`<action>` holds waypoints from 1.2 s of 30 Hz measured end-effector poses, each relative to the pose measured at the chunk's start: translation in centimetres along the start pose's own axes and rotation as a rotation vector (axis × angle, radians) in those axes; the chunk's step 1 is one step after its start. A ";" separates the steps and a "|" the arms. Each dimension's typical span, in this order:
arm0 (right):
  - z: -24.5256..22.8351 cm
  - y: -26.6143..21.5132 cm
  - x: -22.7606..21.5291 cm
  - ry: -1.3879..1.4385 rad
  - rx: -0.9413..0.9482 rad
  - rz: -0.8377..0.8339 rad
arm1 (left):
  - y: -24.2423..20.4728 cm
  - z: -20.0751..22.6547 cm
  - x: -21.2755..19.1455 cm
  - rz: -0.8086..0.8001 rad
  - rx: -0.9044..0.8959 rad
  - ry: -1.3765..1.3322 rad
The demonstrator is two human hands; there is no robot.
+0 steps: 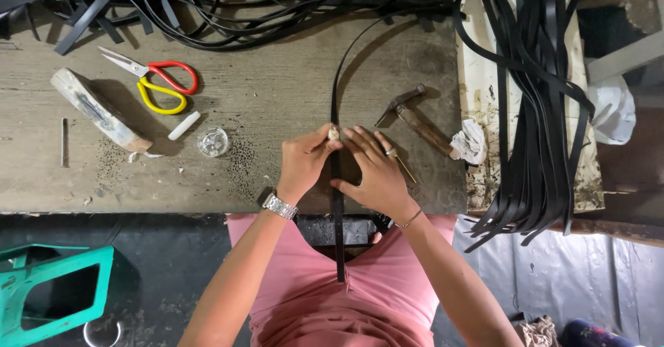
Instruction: Using a hand punch and a hammer to create a series of holes along a leather strap on a workbench.
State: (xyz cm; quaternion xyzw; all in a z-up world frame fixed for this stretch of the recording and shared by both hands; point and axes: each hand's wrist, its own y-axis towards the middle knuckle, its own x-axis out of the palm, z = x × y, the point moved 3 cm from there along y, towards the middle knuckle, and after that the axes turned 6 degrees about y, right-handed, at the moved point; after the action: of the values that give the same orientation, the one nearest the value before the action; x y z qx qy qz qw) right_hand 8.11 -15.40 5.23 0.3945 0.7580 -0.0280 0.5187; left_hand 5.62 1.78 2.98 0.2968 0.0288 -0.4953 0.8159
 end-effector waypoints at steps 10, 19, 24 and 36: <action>9.1 -1.7 -5.1 -0.549 0.436 0.107 | -0.7 0.3 0.4 -0.025 0.177 0.030; 5.3 -0.7 -7.7 0.026 0.455 0.133 | -1.1 -0.5 1.0 0.014 0.179 -0.090; -0.6 -0.9 -8.3 0.077 0.259 0.124 | -1.3 -1.4 1.2 -0.008 0.201 -0.050; -3.6 -0.5 -8.3 -0.001 0.385 -0.049 | -1.8 -2.3 1.9 -0.002 0.220 -0.048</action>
State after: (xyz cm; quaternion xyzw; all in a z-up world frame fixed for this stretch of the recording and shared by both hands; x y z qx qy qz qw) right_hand 6.27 -18.82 13.40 0.4677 0.7478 -0.1852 0.4333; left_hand 5.68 0.89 -0.36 0.3725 -0.0449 -0.5033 0.7784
